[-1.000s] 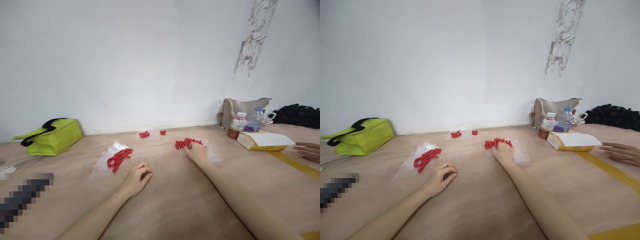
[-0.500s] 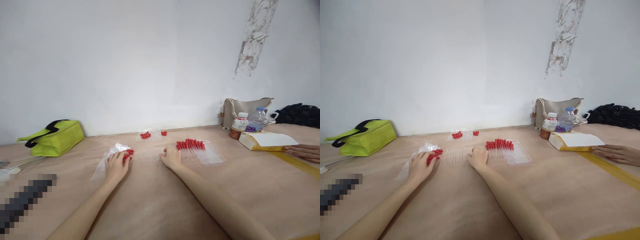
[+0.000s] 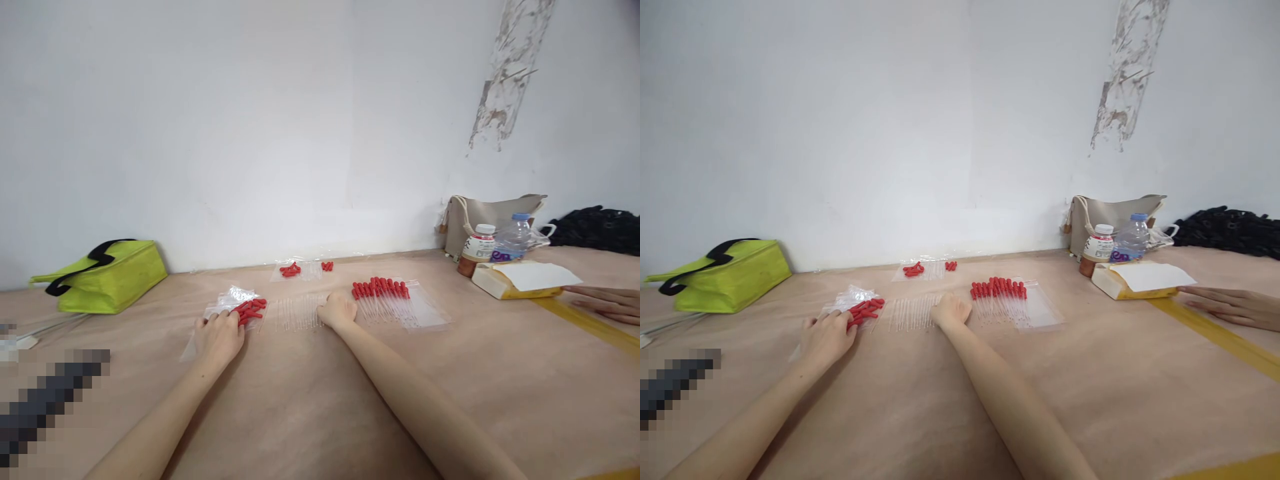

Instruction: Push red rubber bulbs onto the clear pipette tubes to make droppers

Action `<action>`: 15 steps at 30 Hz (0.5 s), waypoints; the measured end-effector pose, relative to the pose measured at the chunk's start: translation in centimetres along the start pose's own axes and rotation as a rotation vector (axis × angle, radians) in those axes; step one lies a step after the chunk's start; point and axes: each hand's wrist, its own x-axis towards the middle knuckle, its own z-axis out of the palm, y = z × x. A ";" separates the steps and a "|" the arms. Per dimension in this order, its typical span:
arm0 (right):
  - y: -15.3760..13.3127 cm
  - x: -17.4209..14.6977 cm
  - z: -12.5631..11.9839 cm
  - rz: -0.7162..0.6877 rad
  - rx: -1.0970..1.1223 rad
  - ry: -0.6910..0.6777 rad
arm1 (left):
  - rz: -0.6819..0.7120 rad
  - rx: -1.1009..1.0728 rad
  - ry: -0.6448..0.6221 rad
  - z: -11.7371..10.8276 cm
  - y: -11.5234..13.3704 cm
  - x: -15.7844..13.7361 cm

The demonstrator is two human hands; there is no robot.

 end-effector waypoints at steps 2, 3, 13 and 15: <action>-0.1 0.2 -0.1 0.018 0.010 -0.018 | 0.007 -0.026 0.058 -0.4 0.4 0.0; -0.2 0.3 -0.2 0.027 0.016 -0.026 | 0.018 -0.057 0.087 -0.7 0.8 -0.1; 0.4 1.0 -0.7 0.025 0.127 -0.020 | 0.372 -0.669 0.003 -1.5 7.5 -3.7; 1.4 0.3 -1.2 -0.064 0.166 -0.004 | 0.389 -0.722 -0.035 -1.3 7.7 -4.0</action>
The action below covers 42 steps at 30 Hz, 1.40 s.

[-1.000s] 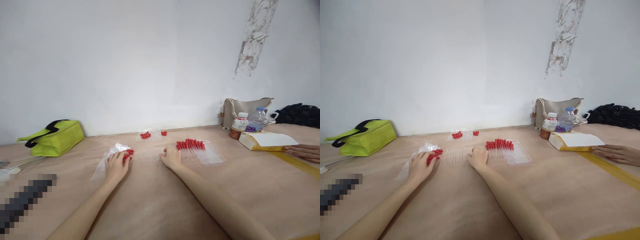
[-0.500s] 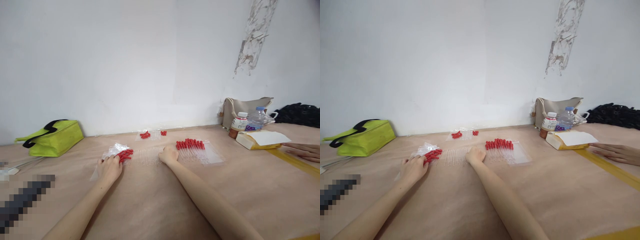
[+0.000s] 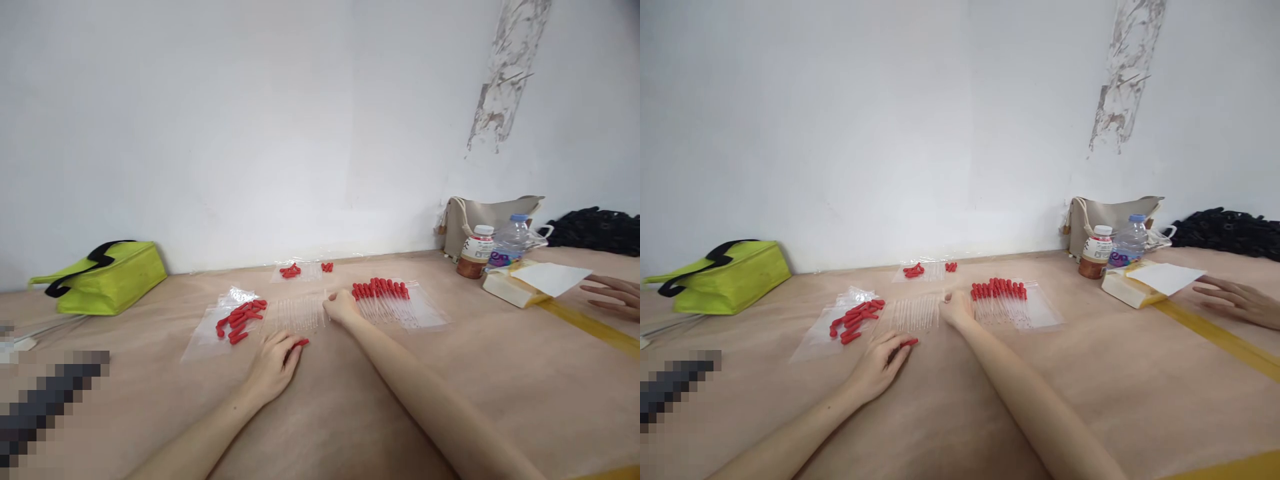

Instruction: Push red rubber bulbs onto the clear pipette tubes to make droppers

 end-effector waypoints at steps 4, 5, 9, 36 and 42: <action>2.7 -2.8 -1.8 -0.273 0.045 0.044 | -0.042 -0.049 0.021 -0.1 -0.1 0.2; 3.6 -3.6 -2.2 -0.448 0.023 0.110 | -0.040 -0.057 0.034 -0.1 0.0 0.3; 6.5 -6.0 -2.9 -0.849 -0.109 0.257 | 0.009 -0.066 0.072 0.2 0.6 0.8; 6.9 -6.6 -2.3 -1.015 -0.159 0.125 | 0.212 -0.087 0.009 0.3 1.6 0.5; 6.7 -6.6 -2.4 -1.069 -0.213 0.147 | 0.224 -0.079 -0.035 0.5 1.4 0.5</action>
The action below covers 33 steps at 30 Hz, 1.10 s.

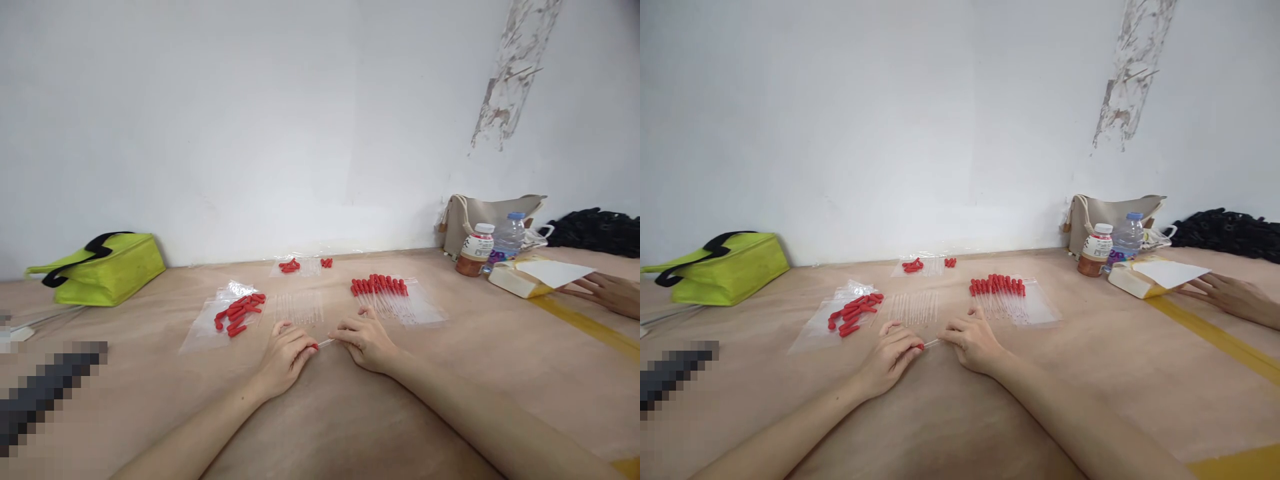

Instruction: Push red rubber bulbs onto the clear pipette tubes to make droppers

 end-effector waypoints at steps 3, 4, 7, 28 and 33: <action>-0.4 0.0 -0.1 -0.008 -0.031 0.027 | -0.012 0.004 -0.007 0.0 0.0 0.1; -0.5 0.0 0.0 -0.005 -0.040 0.033 | -0.017 0.003 -0.003 0.0 0.0 0.1; -1.0 0.1 0.1 0.013 -0.053 0.042 | -0.019 0.001 0.021 -0.1 0.0 0.1; -2.0 0.7 -0.2 -0.047 -0.119 0.005 | 0.002 -0.005 0.003 -0.5 -0.7 0.1; -1.8 0.3 0.3 -0.077 -0.155 0.052 | -0.041 -0.034 0.015 0.0 -1.0 -0.3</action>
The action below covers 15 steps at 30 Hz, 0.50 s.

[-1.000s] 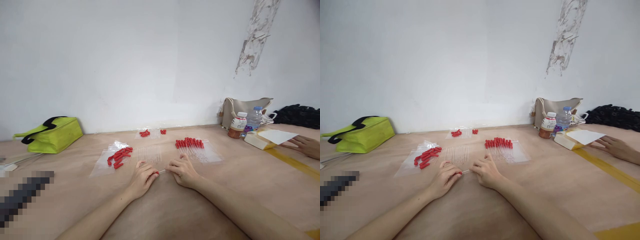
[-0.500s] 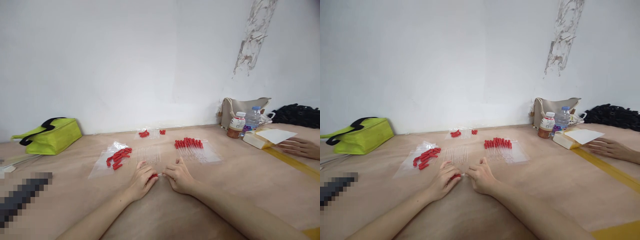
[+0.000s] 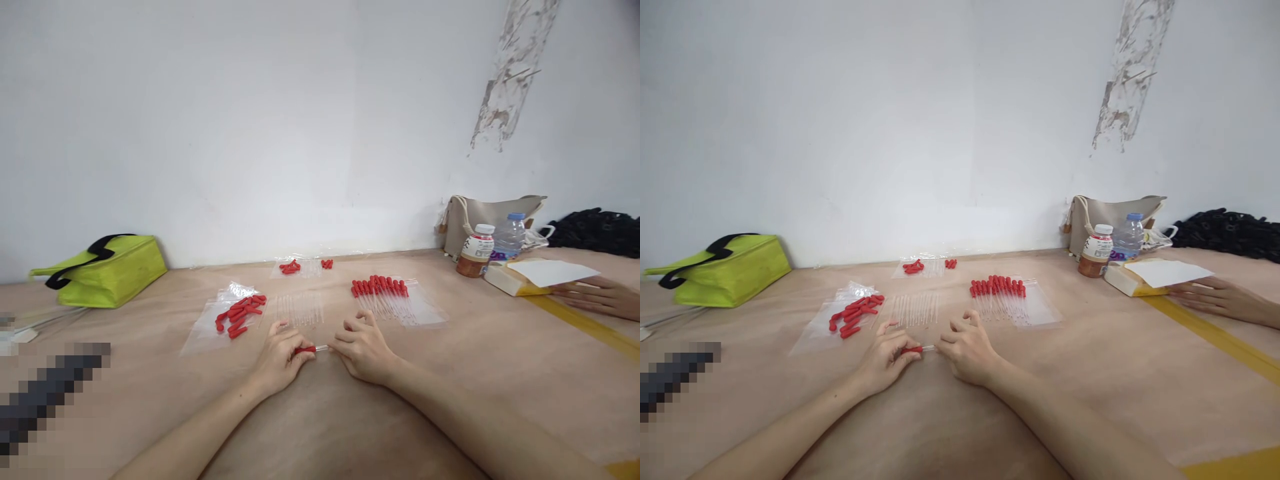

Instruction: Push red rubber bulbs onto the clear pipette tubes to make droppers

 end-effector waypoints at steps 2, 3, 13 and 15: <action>0.1 -0.3 0.2 -0.006 -0.011 0.013 | -0.010 0.004 -0.002 0.2 -0.2 -0.1; 0.2 -0.4 0.3 -0.007 -0.013 0.017 | -0.011 0.006 -0.005 0.3 -0.2 -0.2; -0.3 -0.4 0.2 0.046 0.029 -0.044 | 0.034 0.055 -0.033 -0.2 0.5 0.1; -0.6 0.0 -0.1 0.079 0.010 -0.089 | 0.016 0.063 -0.019 -0.3 0.6 0.1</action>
